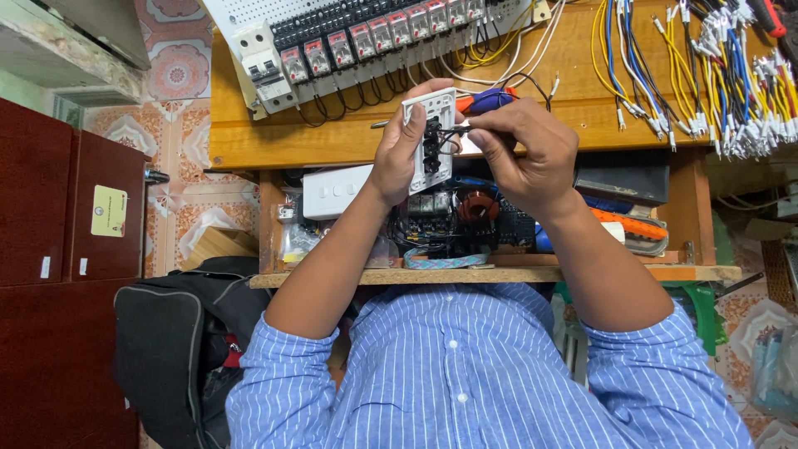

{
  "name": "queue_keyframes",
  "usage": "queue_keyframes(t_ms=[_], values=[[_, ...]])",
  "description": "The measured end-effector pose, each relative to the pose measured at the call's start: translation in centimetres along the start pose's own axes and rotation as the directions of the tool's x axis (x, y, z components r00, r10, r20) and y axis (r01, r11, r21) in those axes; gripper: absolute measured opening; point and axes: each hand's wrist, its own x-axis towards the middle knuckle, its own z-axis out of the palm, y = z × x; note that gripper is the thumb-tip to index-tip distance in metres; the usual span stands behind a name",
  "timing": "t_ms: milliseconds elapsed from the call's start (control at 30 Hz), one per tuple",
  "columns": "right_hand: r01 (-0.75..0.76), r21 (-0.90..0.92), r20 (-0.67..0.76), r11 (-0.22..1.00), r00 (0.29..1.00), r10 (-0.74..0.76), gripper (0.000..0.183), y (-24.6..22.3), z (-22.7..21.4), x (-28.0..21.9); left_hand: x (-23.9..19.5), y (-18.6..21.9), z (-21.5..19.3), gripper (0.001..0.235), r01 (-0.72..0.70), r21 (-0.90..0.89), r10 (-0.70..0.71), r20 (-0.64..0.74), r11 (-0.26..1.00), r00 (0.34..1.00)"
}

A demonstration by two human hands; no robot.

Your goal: The person repairs a white electrical switch by hand and with a screwdriver. They connect wires to the terminals, tighten screws, and adjust the internal components on a cluttered workbench.

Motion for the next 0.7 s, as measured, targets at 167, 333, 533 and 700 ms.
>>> queue_keyframes(t_ms=[167,333,533,700], values=[[0.032,0.103,0.03,0.994,0.999,-0.035,0.009,-0.3,-0.2,-0.4,-0.1,0.7,0.3,0.057,-0.15,0.132,0.15,0.009,0.98,0.989],[-0.033,0.107,0.126,0.994,0.992,0.019,0.014,-0.5,-0.3,-1.1,-0.3,0.9,0.6,0.063,-0.214,0.03,0.214,0.013,0.976,0.977],[-0.111,-0.074,0.165,0.991,0.979,0.122,0.042,0.3,0.0,-0.9,-0.3,0.9,0.0,0.066,-0.21,0.006,0.21,-0.012,0.978,0.978],[-0.03,-0.037,0.06,0.999,0.998,0.032,0.015,0.8,-0.1,-0.1,0.0,0.3,-1.0,0.074,-0.014,-0.276,0.042,0.094,0.961,0.995]])
